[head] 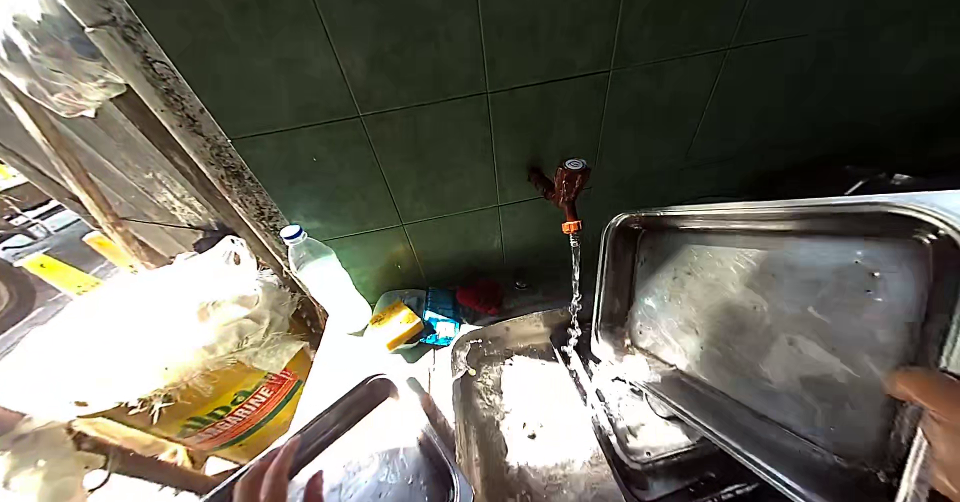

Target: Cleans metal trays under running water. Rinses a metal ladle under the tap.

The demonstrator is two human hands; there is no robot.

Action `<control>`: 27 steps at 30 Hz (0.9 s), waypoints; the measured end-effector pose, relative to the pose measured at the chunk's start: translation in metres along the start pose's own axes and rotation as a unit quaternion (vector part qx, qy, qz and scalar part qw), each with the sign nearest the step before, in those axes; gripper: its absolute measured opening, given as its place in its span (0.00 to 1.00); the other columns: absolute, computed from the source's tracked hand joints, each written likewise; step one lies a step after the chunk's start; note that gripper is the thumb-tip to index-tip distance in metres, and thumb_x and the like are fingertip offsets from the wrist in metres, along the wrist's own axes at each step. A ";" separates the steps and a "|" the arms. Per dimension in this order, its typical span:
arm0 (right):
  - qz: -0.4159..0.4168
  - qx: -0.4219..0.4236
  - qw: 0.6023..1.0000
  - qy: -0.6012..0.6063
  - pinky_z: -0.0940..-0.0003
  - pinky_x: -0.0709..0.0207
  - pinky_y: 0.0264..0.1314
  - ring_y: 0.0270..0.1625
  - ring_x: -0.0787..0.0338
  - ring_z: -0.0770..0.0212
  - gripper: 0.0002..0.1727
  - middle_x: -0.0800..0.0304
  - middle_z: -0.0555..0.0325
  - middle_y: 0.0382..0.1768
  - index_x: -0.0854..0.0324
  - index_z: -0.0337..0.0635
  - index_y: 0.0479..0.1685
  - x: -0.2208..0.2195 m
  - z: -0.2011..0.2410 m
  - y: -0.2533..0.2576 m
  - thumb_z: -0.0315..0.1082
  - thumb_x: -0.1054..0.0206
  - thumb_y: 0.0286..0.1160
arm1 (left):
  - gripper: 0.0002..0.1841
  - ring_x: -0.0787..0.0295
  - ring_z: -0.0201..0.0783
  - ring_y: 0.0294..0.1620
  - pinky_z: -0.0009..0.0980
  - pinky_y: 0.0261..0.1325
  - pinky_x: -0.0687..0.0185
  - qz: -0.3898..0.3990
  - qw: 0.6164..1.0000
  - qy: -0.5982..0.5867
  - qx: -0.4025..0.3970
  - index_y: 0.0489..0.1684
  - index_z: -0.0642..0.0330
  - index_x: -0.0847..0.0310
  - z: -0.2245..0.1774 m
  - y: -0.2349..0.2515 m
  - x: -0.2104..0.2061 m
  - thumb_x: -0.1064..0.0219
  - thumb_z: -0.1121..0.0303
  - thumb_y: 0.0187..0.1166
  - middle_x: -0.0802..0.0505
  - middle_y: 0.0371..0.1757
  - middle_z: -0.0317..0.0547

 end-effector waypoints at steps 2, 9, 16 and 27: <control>-0.024 -0.028 0.999 0.033 0.80 0.27 0.43 0.43 0.24 0.80 0.22 0.29 0.62 0.44 0.35 0.38 0.51 -0.002 -0.011 0.004 0.16 0.40 0.53 | 0.25 0.17 0.69 0.68 0.54 0.70 0.20 0.058 0.985 -0.158 -0.043 0.71 0.84 0.29 -0.072 0.021 -0.046 0.36 0.73 0.80 0.18 0.67 0.81; -0.007 -0.315 0.944 0.103 0.59 0.25 0.52 0.52 0.21 0.59 0.33 0.22 0.45 0.55 0.29 0.32 0.69 -0.048 -0.112 -0.027 0.10 0.40 0.54 | 0.33 0.15 0.58 0.66 0.55 0.61 0.17 0.403 0.677 -0.515 0.336 0.88 0.57 0.41 -0.174 0.017 -0.275 0.48 0.45 0.90 0.18 0.73 0.63; 0.116 -0.297 0.945 0.072 0.52 0.35 0.82 0.82 0.30 0.45 0.36 0.35 0.31 0.81 0.45 0.28 0.86 -0.118 -0.181 -0.059 0.27 0.34 0.79 | 0.08 0.14 0.43 0.31 0.40 0.32 0.16 0.214 0.710 -0.522 0.421 0.52 0.74 0.24 -0.156 0.050 -0.222 0.42 0.78 0.82 0.13 0.35 0.55; 0.465 0.270 0.829 -0.156 0.23 0.57 0.87 0.88 0.31 0.40 0.37 0.25 0.45 0.82 0.29 0.42 0.85 -0.238 -0.092 -0.159 0.43 0.27 0.75 | 0.20 0.16 0.32 0.49 0.33 0.52 0.15 -0.093 0.696 -0.592 0.395 0.75 0.69 0.38 -0.093 0.046 -0.161 0.46 0.77 0.85 0.18 0.56 0.51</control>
Point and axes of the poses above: each hand's wrist, its own y-axis towards the middle knuckle, its own x-axis out of the back of the hand, z = x × y, the point moved 10 cm from there along y, towards the middle knuckle
